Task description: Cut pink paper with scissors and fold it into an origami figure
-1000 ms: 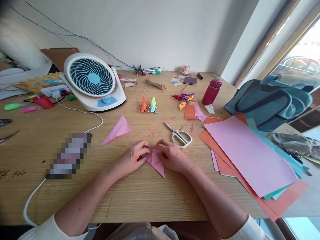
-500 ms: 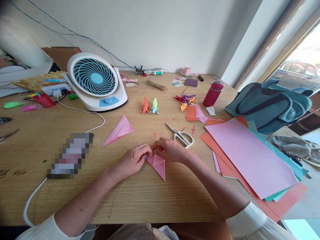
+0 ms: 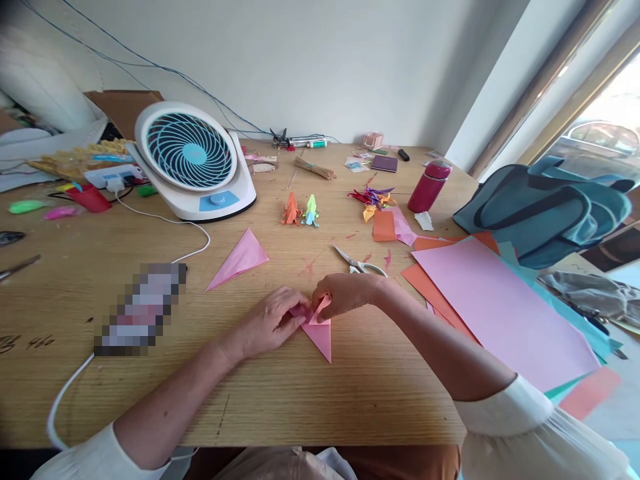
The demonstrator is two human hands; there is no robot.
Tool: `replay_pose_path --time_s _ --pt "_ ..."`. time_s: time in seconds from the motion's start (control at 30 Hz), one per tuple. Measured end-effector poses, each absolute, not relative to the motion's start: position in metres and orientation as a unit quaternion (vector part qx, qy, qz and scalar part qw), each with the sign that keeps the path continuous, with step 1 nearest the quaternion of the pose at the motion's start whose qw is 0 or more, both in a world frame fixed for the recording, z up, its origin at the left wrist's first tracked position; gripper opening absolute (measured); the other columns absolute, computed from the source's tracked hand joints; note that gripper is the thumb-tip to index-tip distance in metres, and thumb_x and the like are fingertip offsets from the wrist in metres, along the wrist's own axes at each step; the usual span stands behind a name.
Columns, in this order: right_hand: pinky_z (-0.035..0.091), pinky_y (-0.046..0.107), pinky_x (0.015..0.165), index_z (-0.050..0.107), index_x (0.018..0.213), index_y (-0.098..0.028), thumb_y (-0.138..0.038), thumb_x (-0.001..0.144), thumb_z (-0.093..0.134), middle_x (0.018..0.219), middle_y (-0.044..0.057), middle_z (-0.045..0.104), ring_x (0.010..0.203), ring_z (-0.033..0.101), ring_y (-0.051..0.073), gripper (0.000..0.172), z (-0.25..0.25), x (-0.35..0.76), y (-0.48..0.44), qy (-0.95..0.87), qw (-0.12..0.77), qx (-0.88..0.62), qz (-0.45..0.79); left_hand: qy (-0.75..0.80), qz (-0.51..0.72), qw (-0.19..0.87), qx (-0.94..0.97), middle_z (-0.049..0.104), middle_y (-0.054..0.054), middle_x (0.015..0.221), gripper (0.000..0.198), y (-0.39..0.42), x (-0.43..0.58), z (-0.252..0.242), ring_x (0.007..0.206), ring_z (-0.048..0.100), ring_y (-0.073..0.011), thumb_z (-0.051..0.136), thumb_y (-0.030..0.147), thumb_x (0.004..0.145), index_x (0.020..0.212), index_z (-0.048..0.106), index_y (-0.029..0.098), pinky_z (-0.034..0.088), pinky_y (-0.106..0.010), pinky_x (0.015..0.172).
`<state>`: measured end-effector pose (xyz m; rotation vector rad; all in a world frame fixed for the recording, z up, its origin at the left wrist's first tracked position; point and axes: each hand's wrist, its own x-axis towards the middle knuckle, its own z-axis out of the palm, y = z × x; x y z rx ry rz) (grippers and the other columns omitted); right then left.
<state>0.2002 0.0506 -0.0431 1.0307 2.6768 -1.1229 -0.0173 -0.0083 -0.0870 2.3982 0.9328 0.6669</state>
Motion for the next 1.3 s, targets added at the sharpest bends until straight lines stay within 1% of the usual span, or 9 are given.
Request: replay_pose_path --time_s 0.1,0.17,0.37,0.7,0.8,0.93,1.07,1.17,1.3 --pt "0.039 0.024 0.056 0.078 0.082 -0.027 -0.030 0.071 0.075 0.078 0.001 0.072 0.065 0.062 0.016 0.012 -0.041 0.200 0.056 0.850 0.072 0.347 -0.390 0.329 0.221 0.215 0.892 0.065 -0.007 0.104 0.024 -0.008 -0.016 -0.086 0.099 0.054 -0.0235 0.062 0.040 0.089 0.104 0.066 0.022 0.042 -0.036 0.088" --pt "0.039 0.023 0.055 0.078 0.083 -0.025 -0.035 0.074 0.074 0.072 0.000 0.070 0.059 0.063 0.014 0.014 -0.039 0.198 0.061 0.831 0.111 0.340 -0.425 0.340 0.206 0.200 0.896 0.064 -0.006 0.104 0.026 -0.007 -0.014 -0.087 0.099 0.054 -0.0246 0.066 0.045 0.086 0.101 0.069 0.024 0.041 -0.037 0.087" --pt "0.040 0.023 0.054 0.077 0.082 -0.023 -0.041 0.079 0.068 0.069 -0.002 0.069 0.059 0.064 0.013 0.020 -0.038 0.199 0.069 0.829 0.149 0.316 -0.436 0.367 0.208 0.186 0.888 0.066 -0.004 0.099 0.021 -0.003 -0.007 -0.089 0.095 0.054 -0.0231 0.068 0.043 0.085 0.092 0.071 0.024 0.037 -0.037 0.084" --pt "0.041 0.026 0.059 0.075 0.082 -0.023 -0.034 0.083 0.066 0.087 0.003 0.073 0.073 0.064 0.017 0.014 -0.048 0.221 0.058 0.860 0.087 0.392 -0.317 0.404 0.163 0.145 0.888 0.065 -0.002 0.086 0.016 0.005 0.005 -0.087 0.089 0.056 -0.0231 0.078 0.031 0.078 0.083 0.066 0.020 0.039 -0.035 0.077" --pt "0.039 0.027 0.060 0.074 0.079 -0.021 -0.031 0.086 0.063 0.089 0.006 0.072 0.072 0.063 0.018 0.016 -0.045 0.222 0.048 0.863 0.076 0.412 -0.282 0.420 0.141 0.130 0.887 0.064 -0.003 0.084 0.021 0.007 0.008 -0.085 0.088 0.057 -0.0234 0.078 0.034 0.077 0.076 0.064 0.019 0.039 -0.034 0.074" --pt "0.038 0.027 0.060 0.072 0.076 -0.018 -0.029 0.088 0.059 0.092 0.008 0.071 0.074 0.063 0.019 0.020 -0.035 0.219 0.033 0.861 0.074 0.441 -0.241 0.451 0.091 0.137 0.877 0.064 -0.003 0.085 0.024 0.013 0.010 -0.080 0.090 0.058 -0.0247 0.078 0.041 0.076 0.077 0.067 0.019 0.039 -0.035 0.075" --pt "0.040 0.026 0.065 0.075 0.087 -0.019 -0.027 0.086 0.061 0.096 0.007 0.072 0.085 0.065 0.020 0.015 -0.026 0.216 0.023 0.853 0.075 0.469 -0.217 0.458 0.074 0.154 0.872 0.066 -0.003 0.087 0.023 0.017 0.012 -0.077 0.095 0.059 -0.0263 0.078 0.044 0.075 0.082 0.073 0.022 0.037 -0.037 0.079" --pt "0.042 0.025 0.071 0.074 0.102 -0.021 -0.028 0.084 0.063 0.102 0.005 0.073 0.094 0.065 0.021 0.022 -0.023 0.211 0.016 0.850 0.060 0.483 -0.204 0.447 0.091 0.156 0.876 0.068 -0.003 0.086 0.019 0.016 0.012 -0.077 0.093 0.060 -0.0248 0.077 0.041 0.077 0.082 0.073 0.022 0.036 -0.036 0.079" --pt "0.041 0.024 0.067 0.074 0.101 -0.023 -0.029 0.081 0.067 0.096 0.003 0.075 0.088 0.066 0.019 0.022 -0.023 0.195 0.007 0.851 0.048 0.489 -0.185 0.437 0.130 0.172 0.873 0.069 -0.001 0.082 0.017 0.013 0.009 -0.081 0.087 0.060 -0.0215 0.078 0.036 0.077 0.078 0.071 0.021 0.035 -0.034 0.078"
